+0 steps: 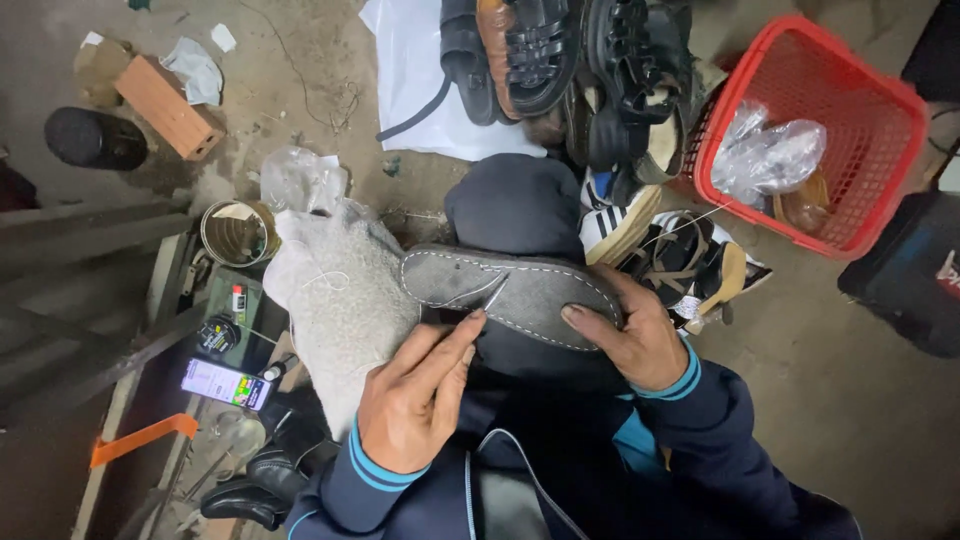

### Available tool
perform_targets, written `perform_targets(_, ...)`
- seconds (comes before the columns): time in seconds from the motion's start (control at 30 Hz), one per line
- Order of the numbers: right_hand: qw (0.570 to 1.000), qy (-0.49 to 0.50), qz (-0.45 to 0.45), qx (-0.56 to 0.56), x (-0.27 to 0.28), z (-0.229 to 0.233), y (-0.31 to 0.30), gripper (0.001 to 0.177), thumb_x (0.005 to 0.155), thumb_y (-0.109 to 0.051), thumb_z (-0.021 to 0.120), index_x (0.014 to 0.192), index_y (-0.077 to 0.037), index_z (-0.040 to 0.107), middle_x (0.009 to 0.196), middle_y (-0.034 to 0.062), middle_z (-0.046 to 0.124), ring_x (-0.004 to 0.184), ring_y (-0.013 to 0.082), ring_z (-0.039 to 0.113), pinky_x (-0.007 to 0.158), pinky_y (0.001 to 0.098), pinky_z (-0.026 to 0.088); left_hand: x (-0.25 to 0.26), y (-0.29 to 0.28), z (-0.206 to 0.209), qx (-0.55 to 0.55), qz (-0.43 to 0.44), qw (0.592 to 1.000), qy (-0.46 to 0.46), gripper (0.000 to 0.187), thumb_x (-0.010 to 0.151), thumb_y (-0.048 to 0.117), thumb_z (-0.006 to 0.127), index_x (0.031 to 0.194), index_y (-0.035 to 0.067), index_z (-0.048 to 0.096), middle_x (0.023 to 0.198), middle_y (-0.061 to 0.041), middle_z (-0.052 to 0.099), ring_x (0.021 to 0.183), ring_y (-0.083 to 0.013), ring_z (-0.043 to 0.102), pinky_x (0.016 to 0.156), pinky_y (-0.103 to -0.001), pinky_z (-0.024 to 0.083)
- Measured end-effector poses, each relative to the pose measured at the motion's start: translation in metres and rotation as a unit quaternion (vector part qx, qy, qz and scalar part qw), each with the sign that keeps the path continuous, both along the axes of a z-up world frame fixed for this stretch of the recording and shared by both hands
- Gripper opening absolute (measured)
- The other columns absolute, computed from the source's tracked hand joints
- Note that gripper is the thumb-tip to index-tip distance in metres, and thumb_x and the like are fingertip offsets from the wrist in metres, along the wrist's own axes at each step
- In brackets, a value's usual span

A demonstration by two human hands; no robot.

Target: The person is sewing a shoe sole using a needle and white thread. They hold the shoe in their left hand and use their right hand to push the needle through the sole and pull the thread tight. The task is performed while sitting on the floor in a cluttered workshop.

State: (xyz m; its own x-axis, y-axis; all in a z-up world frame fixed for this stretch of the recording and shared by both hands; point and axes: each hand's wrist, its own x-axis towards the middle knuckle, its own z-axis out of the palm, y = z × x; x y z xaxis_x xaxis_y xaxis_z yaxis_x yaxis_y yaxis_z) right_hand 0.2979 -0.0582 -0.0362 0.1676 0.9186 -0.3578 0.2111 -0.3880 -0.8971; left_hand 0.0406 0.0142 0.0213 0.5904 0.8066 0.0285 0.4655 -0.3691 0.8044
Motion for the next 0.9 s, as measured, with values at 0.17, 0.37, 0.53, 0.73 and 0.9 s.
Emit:
perform_targets(0.17, 0.999, -0.007, 0.021, 0.029, 0.002, -0.001, 0.001, 0.036, 0.092, -0.031, 0.067, 0.114, -0.002, 0.067, 0.101, 0.0096, 0.069, 0.094, 0.023, 0.066, 0.083, 0.0367, 0.052, 0.004, -0.002, -0.005, 0.003, 0.006, 1.0, 0.031, 0.033, 0.104, 0.011, 0.055, 0.135, 0.013, 0.066, 0.105, 0.001, 0.066, 0.076, -0.019, 0.067, 0.063, -0.032, 0.056)
perform_targets(0.37, 0.999, -0.013, 0.031, 0.021, 0.003, 0.002, 0.002, 0.039, 0.091, -0.033, 0.066, 0.117, -0.003, 0.067, 0.107, 0.0106, 0.072, 0.1, 0.0237, 0.067, 0.09, 0.0366, 0.052, 0.006, 0.0, -0.007, 0.013, 0.004, 0.999, 0.037, 0.033, 0.104, 0.01, 0.057, 0.136, 0.012, 0.066, 0.102, -0.001, 0.065, 0.077, -0.0201, 0.066, 0.064, -0.033, 0.056)
perform_targets(0.53, 0.999, -0.028, 0.016, 0.002, -0.001, 0.004, -0.003, 0.045, 0.087, -0.035, 0.069, 0.119, -0.003, 0.066, 0.107, 0.0108, 0.073, 0.097, 0.0242, 0.07, 0.087, 0.0362, 0.054, 0.002, 0.005, -0.005, 0.011, -0.002, 0.999, 0.048, 0.035, 0.103, 0.011, 0.058, 0.137, 0.013, 0.066, 0.099, 0.0, 0.063, 0.076, -0.021, 0.065, 0.065, -0.034, 0.055)
perform_targets(0.73, 0.984, -0.125, 0.008, 0.123, -0.038, 0.03, -0.006, 0.05, 0.086, -0.023, 0.074, 0.128, 0.003, 0.064, 0.124, 0.0213, 0.073, 0.111, 0.0324, 0.074, 0.096, 0.0387, 0.058, -0.025, 0.023, -0.004, -0.035, -0.044, 0.997, 0.054, 0.041, 0.101, 0.011, 0.054, 0.14, 0.018, 0.064, 0.098, 0.001, 0.065, 0.069, -0.0191, 0.06, 0.064, -0.033, 0.052)
perform_targets(0.9, 0.952, -0.224, 0.087, 0.191, -0.075, 0.042, -0.004, 0.049, 0.09, -0.018, 0.072, 0.131, 0.005, 0.06, 0.127, 0.0194, 0.073, 0.11, 0.0305, 0.075, 0.097, 0.0404, 0.058, -0.058, 0.036, -0.013, 0.005, -0.085, 0.996, 0.036, 0.043, 0.099, 0.007, 0.056, 0.139, 0.019, 0.067, 0.079, 0.002, 0.044, 0.057, -0.0186, 0.03, 0.047, -0.031, 0.036)
